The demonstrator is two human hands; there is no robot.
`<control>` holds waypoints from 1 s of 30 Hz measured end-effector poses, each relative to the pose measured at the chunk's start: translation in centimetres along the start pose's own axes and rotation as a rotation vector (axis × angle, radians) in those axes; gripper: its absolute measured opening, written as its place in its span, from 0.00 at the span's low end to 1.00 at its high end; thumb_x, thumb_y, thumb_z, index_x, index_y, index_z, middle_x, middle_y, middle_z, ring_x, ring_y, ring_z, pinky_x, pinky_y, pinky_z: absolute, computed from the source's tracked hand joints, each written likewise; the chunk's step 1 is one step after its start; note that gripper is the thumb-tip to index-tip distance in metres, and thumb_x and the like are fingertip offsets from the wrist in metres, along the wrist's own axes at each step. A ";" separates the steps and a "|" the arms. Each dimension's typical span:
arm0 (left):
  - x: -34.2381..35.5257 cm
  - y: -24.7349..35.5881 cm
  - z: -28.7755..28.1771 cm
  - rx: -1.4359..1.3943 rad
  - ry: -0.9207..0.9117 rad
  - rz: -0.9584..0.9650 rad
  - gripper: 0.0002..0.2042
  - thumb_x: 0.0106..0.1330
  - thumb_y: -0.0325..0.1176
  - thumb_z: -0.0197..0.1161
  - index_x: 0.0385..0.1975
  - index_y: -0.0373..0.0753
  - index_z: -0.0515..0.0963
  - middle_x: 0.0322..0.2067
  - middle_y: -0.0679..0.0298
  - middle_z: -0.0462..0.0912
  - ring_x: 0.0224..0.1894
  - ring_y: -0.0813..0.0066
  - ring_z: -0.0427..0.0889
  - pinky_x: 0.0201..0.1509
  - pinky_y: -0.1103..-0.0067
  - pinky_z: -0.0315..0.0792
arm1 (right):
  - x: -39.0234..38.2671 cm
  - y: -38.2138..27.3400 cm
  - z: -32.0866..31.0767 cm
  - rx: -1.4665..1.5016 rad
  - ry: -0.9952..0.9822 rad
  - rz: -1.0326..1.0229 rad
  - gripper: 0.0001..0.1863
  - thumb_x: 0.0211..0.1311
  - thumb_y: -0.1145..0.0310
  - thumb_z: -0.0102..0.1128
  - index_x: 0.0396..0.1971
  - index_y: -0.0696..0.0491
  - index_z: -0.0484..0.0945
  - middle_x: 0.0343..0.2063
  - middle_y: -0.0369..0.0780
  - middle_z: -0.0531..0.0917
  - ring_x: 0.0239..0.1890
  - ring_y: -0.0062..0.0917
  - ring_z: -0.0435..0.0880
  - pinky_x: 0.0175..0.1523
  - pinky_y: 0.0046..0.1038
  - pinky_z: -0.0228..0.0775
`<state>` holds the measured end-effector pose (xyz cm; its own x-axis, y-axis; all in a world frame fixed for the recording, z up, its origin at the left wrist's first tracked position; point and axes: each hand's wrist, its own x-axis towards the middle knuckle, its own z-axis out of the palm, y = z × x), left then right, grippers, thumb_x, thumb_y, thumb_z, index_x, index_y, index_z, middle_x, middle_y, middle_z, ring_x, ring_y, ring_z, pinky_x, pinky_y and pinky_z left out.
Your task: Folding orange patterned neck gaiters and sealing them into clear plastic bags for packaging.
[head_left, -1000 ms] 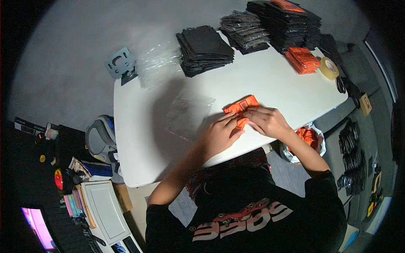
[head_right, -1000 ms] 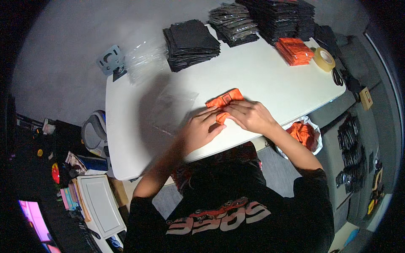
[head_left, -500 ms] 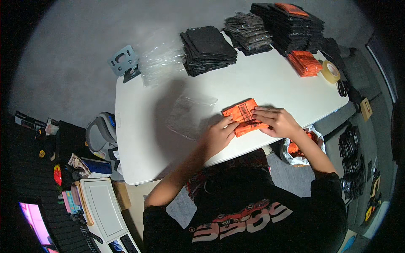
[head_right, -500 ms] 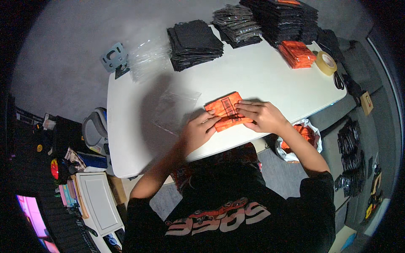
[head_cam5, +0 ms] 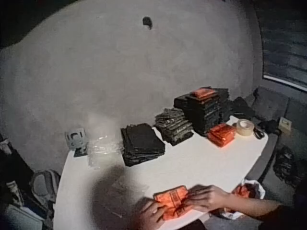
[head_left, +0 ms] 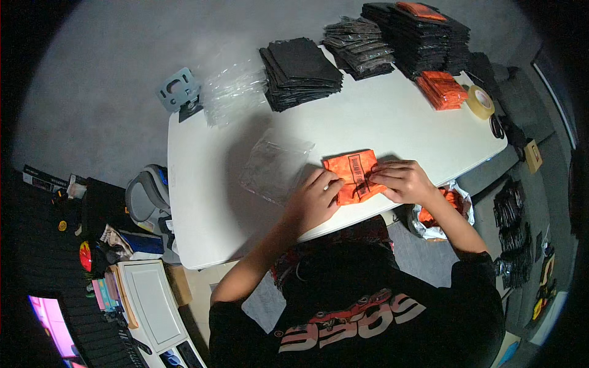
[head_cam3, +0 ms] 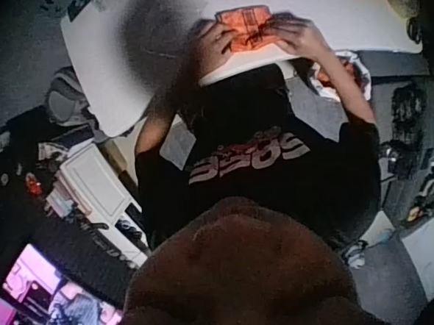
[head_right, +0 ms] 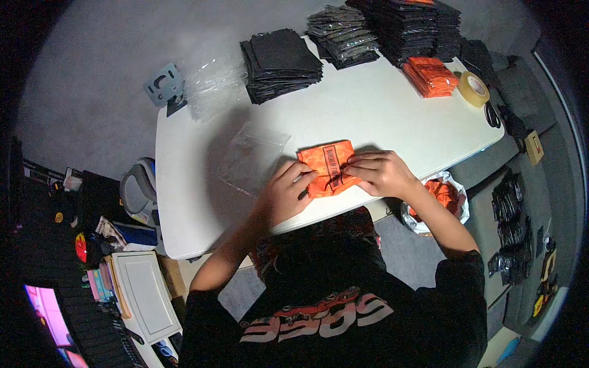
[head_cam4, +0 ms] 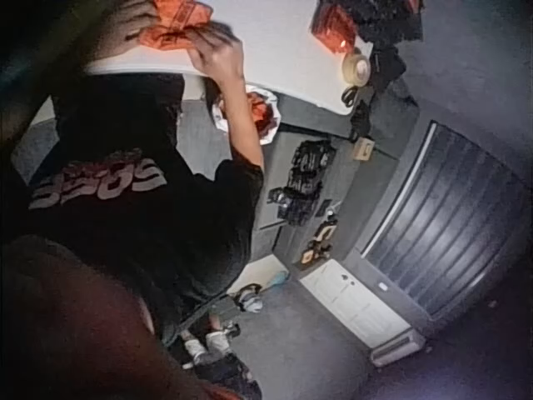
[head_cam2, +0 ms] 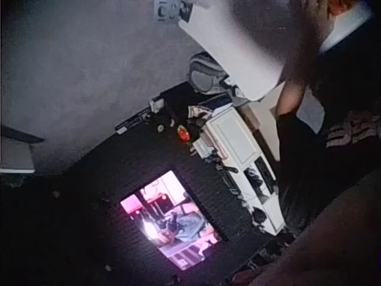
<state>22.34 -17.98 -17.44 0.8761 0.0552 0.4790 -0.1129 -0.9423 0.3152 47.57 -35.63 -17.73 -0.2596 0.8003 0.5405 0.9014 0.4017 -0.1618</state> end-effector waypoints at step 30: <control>3.8 -1.4 1.2 0.074 0.042 -0.571 0.16 0.64 0.40 0.68 0.40 0.30 0.82 0.40 0.44 0.82 0.41 0.43 0.85 0.48 0.57 0.79 | 7.2 -1.5 -0.2 -0.102 -0.124 0.439 0.24 0.58 0.65 0.66 0.54 0.61 0.83 0.59 0.51 0.79 0.64 0.45 0.76 0.66 0.46 0.70</control>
<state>26.34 -16.84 -17.06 0.7690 0.5733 0.2828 0.4066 -0.7800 0.4757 44.39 -30.58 -13.39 0.1204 0.9346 0.3348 0.9631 -0.0282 -0.2677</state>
